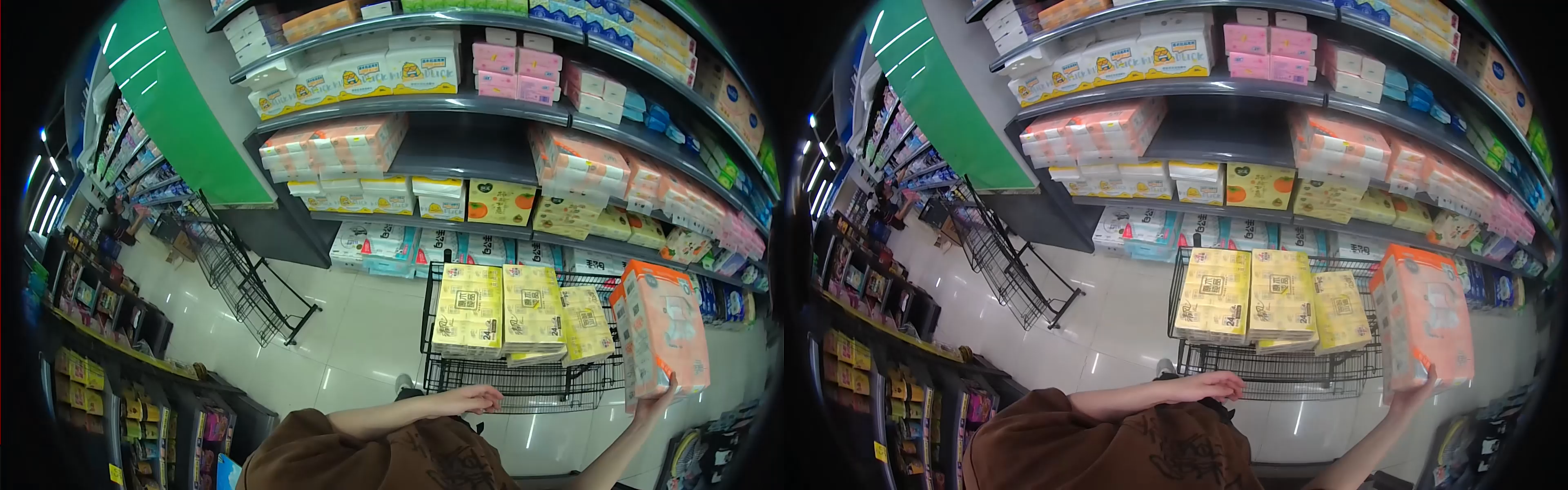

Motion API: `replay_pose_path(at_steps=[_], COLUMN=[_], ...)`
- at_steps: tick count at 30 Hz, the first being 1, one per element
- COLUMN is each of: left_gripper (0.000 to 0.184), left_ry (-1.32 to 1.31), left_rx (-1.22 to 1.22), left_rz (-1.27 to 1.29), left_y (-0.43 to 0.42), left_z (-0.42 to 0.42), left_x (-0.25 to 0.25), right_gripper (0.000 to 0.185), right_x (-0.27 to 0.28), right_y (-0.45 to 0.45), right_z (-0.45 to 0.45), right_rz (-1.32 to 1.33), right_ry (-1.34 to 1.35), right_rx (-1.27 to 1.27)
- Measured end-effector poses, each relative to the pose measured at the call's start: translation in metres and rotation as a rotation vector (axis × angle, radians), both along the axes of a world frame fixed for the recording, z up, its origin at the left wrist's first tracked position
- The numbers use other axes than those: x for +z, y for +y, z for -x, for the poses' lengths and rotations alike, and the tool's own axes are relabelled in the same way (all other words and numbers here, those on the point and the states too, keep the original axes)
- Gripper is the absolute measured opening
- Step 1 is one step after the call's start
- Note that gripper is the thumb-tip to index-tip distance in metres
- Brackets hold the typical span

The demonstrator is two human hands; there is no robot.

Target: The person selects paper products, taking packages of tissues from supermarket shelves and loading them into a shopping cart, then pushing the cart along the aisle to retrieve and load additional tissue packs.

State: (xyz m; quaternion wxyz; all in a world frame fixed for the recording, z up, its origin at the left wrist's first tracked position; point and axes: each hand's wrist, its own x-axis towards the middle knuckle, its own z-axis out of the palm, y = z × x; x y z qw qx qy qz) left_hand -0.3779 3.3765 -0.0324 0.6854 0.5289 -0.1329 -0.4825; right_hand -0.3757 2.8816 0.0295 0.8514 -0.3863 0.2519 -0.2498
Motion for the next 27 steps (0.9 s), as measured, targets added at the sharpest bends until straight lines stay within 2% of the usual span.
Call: replay_pose_path(at_steps=[4,10,13,16,18,20,23,27], left_gripper=[0.039,0.035,0.032,0.025,0.021,0.021,0.021,0.02], left_ry=[-0.002,-0.017,-0.19,-0.284,-0.263,-0.289,-0.306,-0.273], left_rx=[-0.013,0.055,0.127,0.363,0.573,0.672,0.852,1.101], left_rz=[0.027,0.169,0.214,0.192,0.235,0.204,0.172,0.056], left_y=[0.005,0.018,0.033,0.06,0.08,0.107,0.15,0.222], left_z=[-0.01,-0.025,-0.038,-0.057,-0.072,-0.09,-0.116,-0.139], left_x=[0.011,0.011,0.027,0.056,0.064,0.056,0.045,0.011], right_gripper=[0.066,0.052,0.04,0.033,0.034,0.035,0.039,0.046], right_x=[0.015,0.049,0.073,0.099,0.091,0.086,0.11,0.087], right_y=[0.013,0.093,0.134,0.186,0.204,0.23,0.308,0.366], right_z=[0.004,0.034,0.024,-0.011,-0.037,-0.071,-0.13,-0.22], right_rz=[0.011,0.005,0.028,0.046,-0.021,-0.064,-0.082,-0.035], right_ry=[-0.017,-0.136,-0.102,-0.061,-0.058,-0.078,-0.117,-0.163], right_rx=[-0.15,-0.181,-0.131,-0.105,-0.051,0.019,0.172,0.355])
